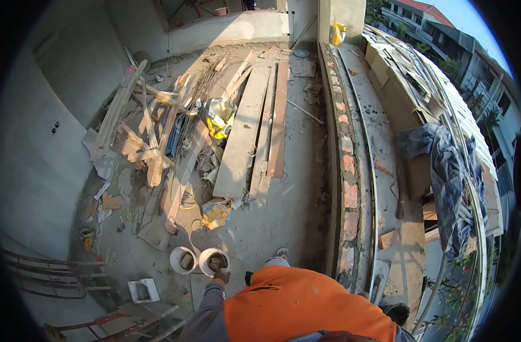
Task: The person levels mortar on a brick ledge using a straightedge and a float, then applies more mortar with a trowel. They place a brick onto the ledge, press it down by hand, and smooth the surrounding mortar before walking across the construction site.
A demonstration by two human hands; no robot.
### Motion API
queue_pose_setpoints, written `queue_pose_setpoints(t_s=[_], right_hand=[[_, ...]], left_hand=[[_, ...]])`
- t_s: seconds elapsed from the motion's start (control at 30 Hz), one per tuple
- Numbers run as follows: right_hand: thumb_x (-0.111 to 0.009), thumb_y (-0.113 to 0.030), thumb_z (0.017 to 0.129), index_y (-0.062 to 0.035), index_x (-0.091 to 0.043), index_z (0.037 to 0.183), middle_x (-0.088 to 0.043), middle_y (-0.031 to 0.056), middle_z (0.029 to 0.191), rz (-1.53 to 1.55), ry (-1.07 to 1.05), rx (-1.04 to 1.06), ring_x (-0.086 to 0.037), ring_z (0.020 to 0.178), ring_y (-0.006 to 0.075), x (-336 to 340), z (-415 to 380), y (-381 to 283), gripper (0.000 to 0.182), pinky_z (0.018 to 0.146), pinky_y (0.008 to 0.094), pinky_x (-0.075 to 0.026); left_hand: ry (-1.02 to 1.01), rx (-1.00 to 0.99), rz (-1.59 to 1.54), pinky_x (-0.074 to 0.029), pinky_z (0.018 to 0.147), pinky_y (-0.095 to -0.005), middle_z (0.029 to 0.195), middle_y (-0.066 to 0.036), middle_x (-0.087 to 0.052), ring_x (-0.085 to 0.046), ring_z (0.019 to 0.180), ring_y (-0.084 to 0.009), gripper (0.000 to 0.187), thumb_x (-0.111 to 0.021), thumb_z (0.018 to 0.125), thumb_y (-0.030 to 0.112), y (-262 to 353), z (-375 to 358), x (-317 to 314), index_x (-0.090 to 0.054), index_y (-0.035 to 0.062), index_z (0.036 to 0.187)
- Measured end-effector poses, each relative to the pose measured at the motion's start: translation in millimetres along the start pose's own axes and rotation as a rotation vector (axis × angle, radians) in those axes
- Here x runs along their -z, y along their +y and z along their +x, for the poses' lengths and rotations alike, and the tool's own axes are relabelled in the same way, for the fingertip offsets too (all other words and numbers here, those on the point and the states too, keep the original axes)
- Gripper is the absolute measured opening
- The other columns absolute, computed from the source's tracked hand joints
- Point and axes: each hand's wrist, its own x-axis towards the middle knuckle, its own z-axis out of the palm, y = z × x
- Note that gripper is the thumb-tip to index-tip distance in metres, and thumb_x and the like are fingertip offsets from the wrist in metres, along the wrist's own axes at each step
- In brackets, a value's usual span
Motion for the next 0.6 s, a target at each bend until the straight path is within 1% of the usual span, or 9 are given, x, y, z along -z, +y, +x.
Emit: queue_pose_setpoints(t_s=[0.03, 0.13, 0.2, 0.23, 0.33, 0.43, 0.53, 0.57, 0.6], right_hand=[[-0.048, -0.028, 0.090, -0.0180, -0.070, 0.104, -0.066, 0.0082, 0.112, -0.001, -0.003, -0.001, -0.063, 0.106, 0.0276, 17.1, 10.9, 3.4, 0.028, 0.084, 0.0412, -0.051], [-0.054, -0.036, 0.085, -0.0110, -0.072, 0.092, -0.065, 0.0104, 0.112, 0.053, 0.167, 0.075, -0.064, 0.100, 0.0297, 88.2, 41.3, 13.2, 0.031, 0.082, 0.0416, -0.051], [-0.061, -0.034, 0.077, -0.0105, -0.069, 0.098, -0.067, 0.0142, 0.102, 1.082, 0.281, -0.305, -0.064, 0.095, 0.0331, 133.5, 59.3, 2.2, 0.033, 0.081, 0.0414, -0.051], [-0.066, -0.036, 0.073, -0.0092, -0.068, 0.101, -0.068, 0.0165, 0.098, 0.483, 0.556, -0.018, -0.064, 0.094, 0.0341, 93.9, 119.4, 13.6, 0.038, 0.083, 0.0411, -0.051], [-0.069, -0.038, 0.072, -0.0077, -0.068, 0.100, -0.067, 0.0179, 0.100, 1.143, 0.490, -0.286, -0.063, 0.097, 0.0342, 208.4, 75.3, -14.4, 0.042, 0.087, 0.0406, -0.050], [-0.070, -0.037, 0.072, -0.0070, -0.068, 0.102, -0.067, 0.0176, 0.104, 1.306, 0.365, -0.286, -0.063, 0.099, 0.0336, 197.6, 137.5, -3.2, 0.042, 0.088, 0.0409, -0.049], [-0.071, -0.038, 0.070, -0.0087, -0.068, 0.102, -0.066, 0.0174, 0.106, 1.247, 0.312, -0.330, -0.063, 0.100, 0.0333, 186.1, 180.3, 18.1, 0.044, 0.089, 0.0408, -0.049], [-0.065, -0.036, 0.077, -0.0107, -0.068, 0.105, -0.066, 0.0156, 0.108, 1.023, 0.264, -0.344, -0.063, 0.103, 0.0309, 225.3, 154.3, 22.7, 0.038, 0.088, 0.0401, -0.050], [-0.065, -0.036, 0.077, -0.0107, -0.068, 0.105, -0.066, 0.0156, 0.108, 1.032, 0.251, -0.351, -0.063, 0.103, 0.0309, 237.7, 164.5, 31.2, 0.038, 0.088, 0.0401, -0.050]], left_hand=[[0.156, -0.068, -0.005, -0.043, 0.093, -0.0427, 0.115, -0.022, -0.061, -0.056, 0.110, -0.0384, 0.044, -0.059, 0.083, 0.034, 6.6, 25.5, 1.5, -0.062, 0.0002, 0.111], [0.006, -0.201, 0.084, -0.043, 0.093, -0.0418, 0.114, -0.023, -0.061, -0.057, 0.108, -0.0392, 0.050, -0.057, 0.082, 0.039, 54.4, 79.3, 48.5, -0.061, -0.0006, 0.112], [0.119, -0.210, -0.019, -0.044, 0.093, -0.0416, 0.113, -0.023, -0.062, -0.057, 0.108, -0.0377, 0.052, -0.057, 0.082, 0.039, 77.9, 105.6, 67.7, -0.058, 0.0001, 0.116], [0.116, -0.213, -0.011, -0.044, 0.092, -0.0414, 0.113, -0.023, -0.061, -0.058, 0.108, -0.0369, 0.052, -0.058, 0.082, 0.038, 96.4, 118.1, 81.9, -0.058, -0.0001, 0.117], [0.193, -0.217, -0.167, -0.047, 0.089, -0.0406, 0.111, -0.018, -0.064, -0.060, 0.106, -0.0330, 0.045, -0.060, 0.082, 0.033, 142.9, 131.4, 106.2, -0.058, 0.0019, 0.115], [0.157, -0.195, -0.173, -0.045, 0.091, -0.0408, 0.112, -0.023, -0.062, -0.058, 0.106, -0.0363, 0.051, -0.058, 0.081, 0.039, 165.3, 155.3, 99.2, -0.059, 0.0008, 0.115], [0.036, -0.152, 0.072, -0.046, 0.089, -0.0409, 0.110, -0.022, -0.062, -0.059, 0.103, -0.0364, 0.044, -0.057, 0.082, 0.038, 170.9, 182.9, 72.2, -0.060, 0.0014, 0.107], [-0.009, -0.199, 0.139, -0.046, 0.088, -0.0416, 0.109, -0.023, -0.062, -0.059, 0.103, -0.0374, 0.045, -0.056, 0.083, 0.040, 174.2, 189.7, 66.5, -0.061, 0.0016, 0.106], [-0.061, -0.239, 0.209, -0.046, 0.088, -0.0424, 0.108, -0.023, -0.062, -0.059, 0.102, -0.0385, 0.046, -0.055, 0.083, 0.042, 175.7, 192.1, 61.7, -0.061, 0.0019, 0.105]])
